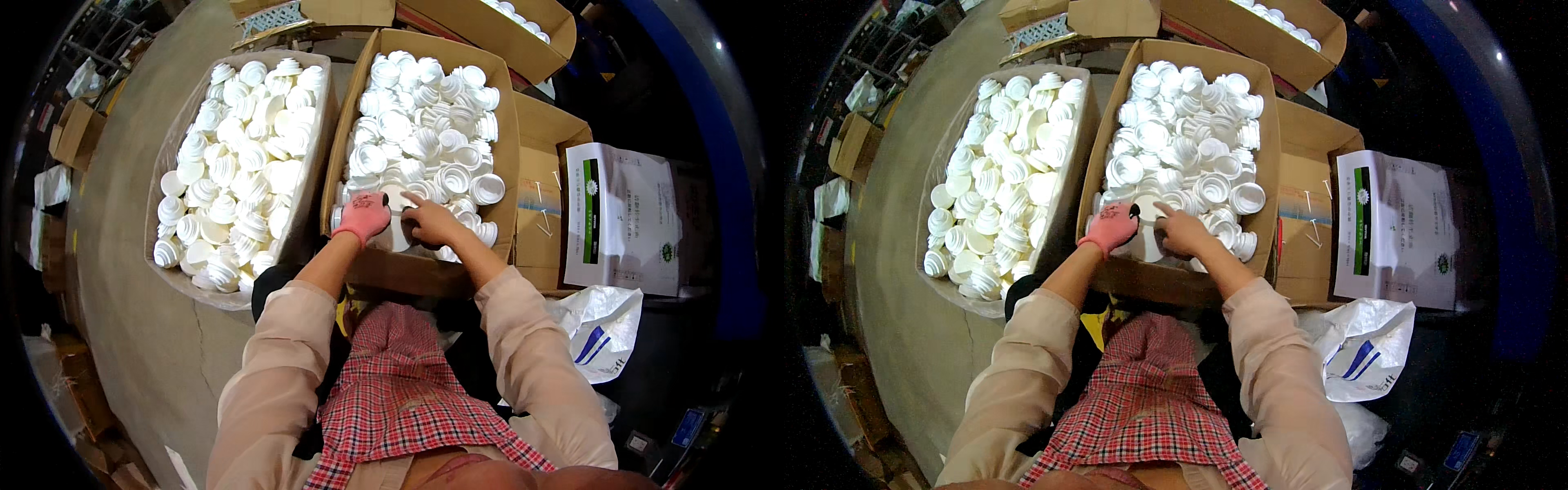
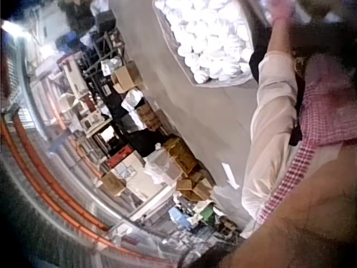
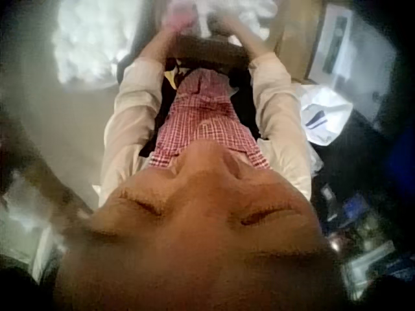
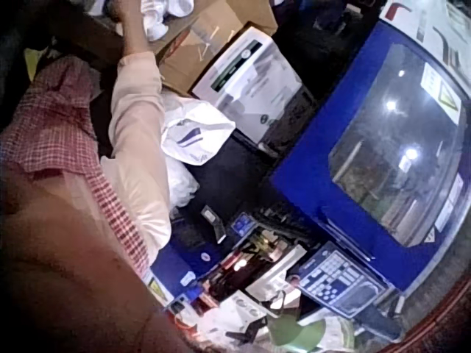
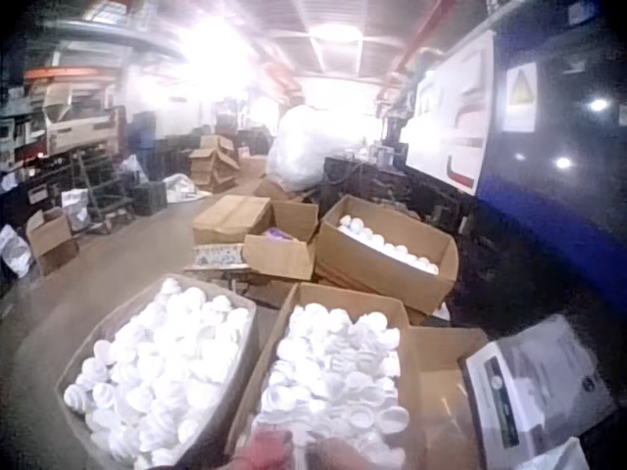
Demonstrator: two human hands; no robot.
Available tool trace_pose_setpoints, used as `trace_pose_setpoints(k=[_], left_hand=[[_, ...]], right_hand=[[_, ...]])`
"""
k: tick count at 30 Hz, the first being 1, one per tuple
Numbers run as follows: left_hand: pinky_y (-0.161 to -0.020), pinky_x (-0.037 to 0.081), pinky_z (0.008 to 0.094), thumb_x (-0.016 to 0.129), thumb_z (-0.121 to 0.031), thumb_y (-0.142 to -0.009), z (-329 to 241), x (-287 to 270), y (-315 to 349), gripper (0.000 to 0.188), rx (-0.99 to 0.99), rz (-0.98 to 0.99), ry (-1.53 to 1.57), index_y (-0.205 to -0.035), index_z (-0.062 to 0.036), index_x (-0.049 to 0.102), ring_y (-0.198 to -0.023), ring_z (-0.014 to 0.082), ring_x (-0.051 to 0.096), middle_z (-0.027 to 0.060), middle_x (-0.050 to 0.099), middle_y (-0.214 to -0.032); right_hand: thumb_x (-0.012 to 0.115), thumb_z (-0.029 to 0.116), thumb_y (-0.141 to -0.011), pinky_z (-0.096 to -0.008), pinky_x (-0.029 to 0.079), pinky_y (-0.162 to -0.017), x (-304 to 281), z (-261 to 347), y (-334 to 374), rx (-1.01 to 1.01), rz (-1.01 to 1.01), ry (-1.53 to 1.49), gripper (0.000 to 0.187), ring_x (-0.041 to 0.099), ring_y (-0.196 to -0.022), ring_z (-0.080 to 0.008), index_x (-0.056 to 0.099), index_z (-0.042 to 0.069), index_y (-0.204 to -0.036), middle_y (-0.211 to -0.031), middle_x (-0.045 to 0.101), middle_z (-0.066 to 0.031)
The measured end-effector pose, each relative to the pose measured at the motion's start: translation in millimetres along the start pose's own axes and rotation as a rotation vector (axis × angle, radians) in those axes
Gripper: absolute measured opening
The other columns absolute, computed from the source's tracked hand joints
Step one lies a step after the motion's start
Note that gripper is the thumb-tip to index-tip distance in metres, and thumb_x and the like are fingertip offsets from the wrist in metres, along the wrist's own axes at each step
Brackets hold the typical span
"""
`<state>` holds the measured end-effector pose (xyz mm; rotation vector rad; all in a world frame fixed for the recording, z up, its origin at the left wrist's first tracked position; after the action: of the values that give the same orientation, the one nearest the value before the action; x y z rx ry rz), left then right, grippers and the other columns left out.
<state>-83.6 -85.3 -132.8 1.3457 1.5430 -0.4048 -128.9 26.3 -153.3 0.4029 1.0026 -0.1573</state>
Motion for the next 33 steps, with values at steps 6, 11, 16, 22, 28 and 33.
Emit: trace_pose_setpoints(k=[6, 11, 16, 22, 28, 33], left_hand=[[-0.097, 0.044, 0.0443, 0.052, -0.031, -0.090, 14, -31, -3, 0.048, -0.064, -0.299, 0.333, -0.127, -0.0013, 0.054, -0.113, 0.0390, 0.056, 0.0233, 0.061, -0.119], [-0.093, 0.043, 0.0307, 0.060, -0.047, -0.092, 18, -23, -2, 0.069, 0.040, -0.079, 1.665, -0.141, -0.0033, 0.041, -0.111, 0.0160, 0.052, 0.0046, 0.054, -0.125], [-0.095, 0.045, 0.0329, 0.065, -0.009, -0.088, -46, -84, 40, 0.060, 0.583, -0.368, 1.108, -0.142, -0.0039, 0.038, -0.107, 0.0182, 0.057, 0.0079, 0.057, -0.119], [-0.087, 0.050, 0.0322, 0.062, -0.016, -0.093, -65, -40, 30, 0.043, 0.276, 0.354, 2.249, -0.131, -0.0029, 0.047, -0.098, 0.0187, 0.062, 0.0091, 0.063, -0.109], [-0.088, 0.050, 0.0321, 0.029, -0.033, -0.106, -92, -70, 60, 0.042, 0.541, -0.197, 1.144, -0.124, -0.0024, 0.052, -0.097, 0.0147, 0.061, 0.0053, 0.063, -0.110], [-0.086, 0.050, 0.0337, 0.021, -0.054, -0.103, -119, -29, 45, 0.063, 0.437, 0.440, 1.700, -0.128, -0.0034, 0.050, -0.097, 0.0179, 0.059, 0.0049, 0.060, -0.110]], right_hand=[[0.061, 0.006, -0.073, -0.0428, 0.050, -0.090, 11, -8, -15, -0.005, -0.050, 0.081, 0.036, 0.056, -0.105, -0.0353, 0.063, 0.005, -0.108, -0.136, 0.051, -0.0056], [0.062, 0.003, -0.072, -0.0406, 0.045, -0.095, -80, 64, 23, -0.305, -0.374, -0.235, 0.040, 0.054, -0.111, -0.0336, 0.061, 0.005, -0.112, -0.129, 0.056, -0.0097], [0.060, 0.001, -0.077, -0.0396, 0.043, -0.096, -120, 97, 59, -0.448, -0.549, -0.444, 0.036, 0.058, -0.104, -0.0325, 0.061, 0.005, -0.113, -0.115, 0.061, -0.0140], [0.064, 0.002, -0.077, -0.0402, 0.047, -0.084, -141, 117, 81, -0.363, -0.788, -0.231, 0.023, 0.056, -0.094, -0.0338, 0.064, 0.006, -0.099, -0.100, 0.058, -0.0125], [0.059, 0.006, -0.079, -0.0388, 0.048, -0.081, -158, 41, 86, 0.014, -0.928, -0.369, 0.017, 0.058, -0.089, -0.0332, 0.064, 0.001, -0.094, -0.093, 0.057, -0.0149], [0.060, 0.006, -0.081, -0.0331, 0.049, -0.077, -153, 28, 87, 0.077, -0.988, -0.662, 0.016, 0.062, -0.084, -0.0267, 0.064, -0.001, -0.095, -0.090, 0.059, -0.0124]])
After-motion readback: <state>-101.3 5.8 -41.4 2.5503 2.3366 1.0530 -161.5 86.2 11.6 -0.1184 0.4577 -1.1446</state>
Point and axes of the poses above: each hand's wrist, its own y-axis away from the middle knuckle, its own x-axis out of the palm, z = x × y, the point moved 10 cm from there along -y, towards the middle knuckle
